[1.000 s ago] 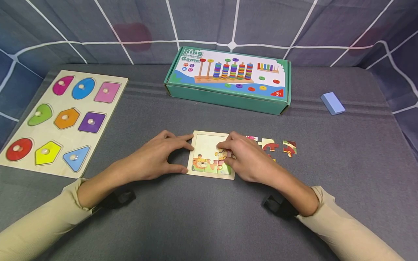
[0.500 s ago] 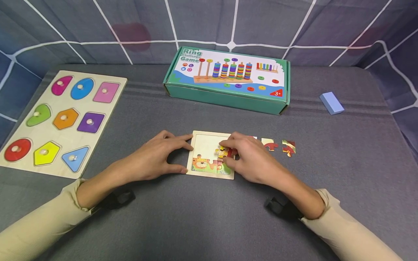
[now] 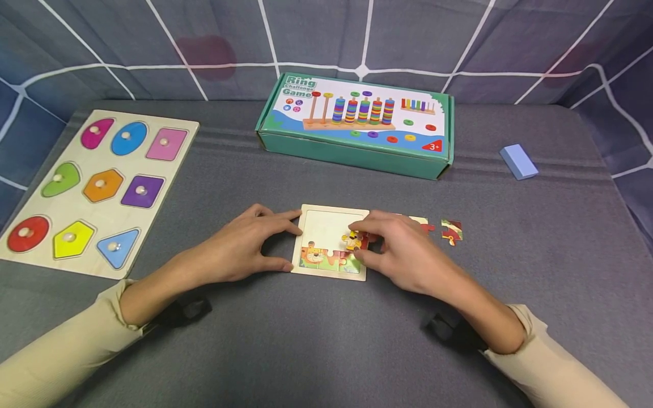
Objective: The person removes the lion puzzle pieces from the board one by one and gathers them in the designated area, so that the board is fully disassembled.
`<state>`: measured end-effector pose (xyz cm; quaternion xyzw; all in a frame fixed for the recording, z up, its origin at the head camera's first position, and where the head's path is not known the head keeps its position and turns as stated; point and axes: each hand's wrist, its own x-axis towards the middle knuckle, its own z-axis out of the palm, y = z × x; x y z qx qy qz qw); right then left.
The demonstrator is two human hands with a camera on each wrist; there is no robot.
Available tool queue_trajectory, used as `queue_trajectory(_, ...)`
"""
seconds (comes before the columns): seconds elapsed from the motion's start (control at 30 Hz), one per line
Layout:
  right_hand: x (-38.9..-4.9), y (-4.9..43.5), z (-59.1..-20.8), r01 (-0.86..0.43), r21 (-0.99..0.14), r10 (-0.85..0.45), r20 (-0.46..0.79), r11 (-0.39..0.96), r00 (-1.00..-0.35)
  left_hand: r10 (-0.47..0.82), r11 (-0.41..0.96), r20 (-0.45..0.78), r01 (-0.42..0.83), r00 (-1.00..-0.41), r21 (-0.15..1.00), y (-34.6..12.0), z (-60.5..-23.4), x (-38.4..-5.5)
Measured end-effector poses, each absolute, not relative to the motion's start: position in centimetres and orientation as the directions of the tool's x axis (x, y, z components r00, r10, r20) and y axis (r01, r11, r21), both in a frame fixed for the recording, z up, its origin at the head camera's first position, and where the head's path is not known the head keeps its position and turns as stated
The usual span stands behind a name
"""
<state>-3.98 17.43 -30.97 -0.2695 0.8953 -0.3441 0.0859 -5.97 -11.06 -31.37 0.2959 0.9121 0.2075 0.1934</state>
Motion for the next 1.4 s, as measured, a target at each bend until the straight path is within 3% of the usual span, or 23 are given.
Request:
queue_trajectory(0.93, -2.4, 20.9, -30.5, -0.563, -0.601, -0.582, 0.191, 0.567, -0.791, 0.623, 0.737, -0.239, 0.457, -0.745, 0.498, -11.1, -31.4, -6.1)
queue_trajectory(1.4, -1.7, 22.9, -30.4, -0.559, -0.564, -0.556, 0.199, 0.608, -0.807, 0.621, 0.739, -0.237, 0.457, -0.747, 0.494, -11.1, -31.4, -6.0)
